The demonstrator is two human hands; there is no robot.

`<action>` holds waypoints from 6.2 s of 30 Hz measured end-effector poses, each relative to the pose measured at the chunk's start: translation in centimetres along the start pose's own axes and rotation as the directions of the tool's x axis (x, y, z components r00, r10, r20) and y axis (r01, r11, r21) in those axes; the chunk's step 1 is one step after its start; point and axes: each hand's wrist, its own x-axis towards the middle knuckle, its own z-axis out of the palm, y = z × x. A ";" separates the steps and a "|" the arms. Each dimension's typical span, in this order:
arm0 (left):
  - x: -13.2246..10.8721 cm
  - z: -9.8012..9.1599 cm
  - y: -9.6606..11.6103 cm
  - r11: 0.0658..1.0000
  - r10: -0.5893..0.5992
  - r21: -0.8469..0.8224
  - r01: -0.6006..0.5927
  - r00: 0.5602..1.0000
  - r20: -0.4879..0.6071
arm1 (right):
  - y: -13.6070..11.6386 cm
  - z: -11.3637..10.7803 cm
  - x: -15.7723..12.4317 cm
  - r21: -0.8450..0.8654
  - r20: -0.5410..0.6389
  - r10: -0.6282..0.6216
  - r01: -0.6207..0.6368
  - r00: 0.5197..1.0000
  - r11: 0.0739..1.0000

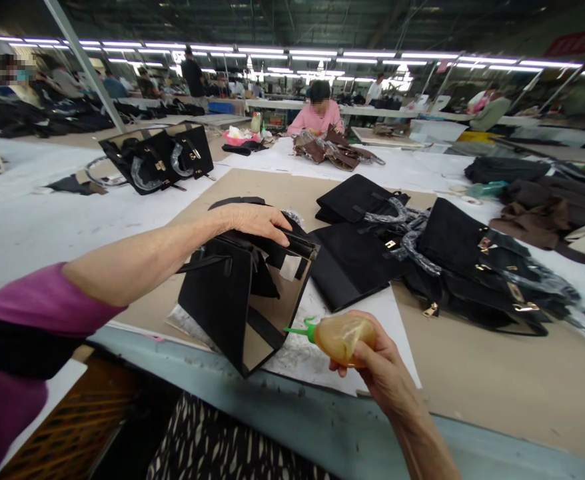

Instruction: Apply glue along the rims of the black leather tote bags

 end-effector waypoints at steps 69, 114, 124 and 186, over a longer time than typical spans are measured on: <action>-6.9 4.4 -1.1 0.978 -0.001 0.188 0.087 0.910 -0.416 | 5.9 3.7 3.8 0.405 -0.118 0.261 -0.194 0.958 0.894; -7.1 5.5 -0.1 0.949 -0.059 0.250 0.193 0.887 -0.458 | 3.9 9.0 -2.1 0.593 0.052 0.441 -0.383 0.896 0.708; -7.2 5.5 0.1 0.939 -0.098 0.257 0.231 0.892 -0.442 | 4.2 8.5 -2.6 0.611 0.050 0.522 -0.440 0.851 0.658; -6.7 5.5 -1.2 0.970 -0.042 0.192 0.150 0.879 -0.474 | 6.1 7.2 -0.2 0.135 -0.117 0.035 -0.019 0.993 0.991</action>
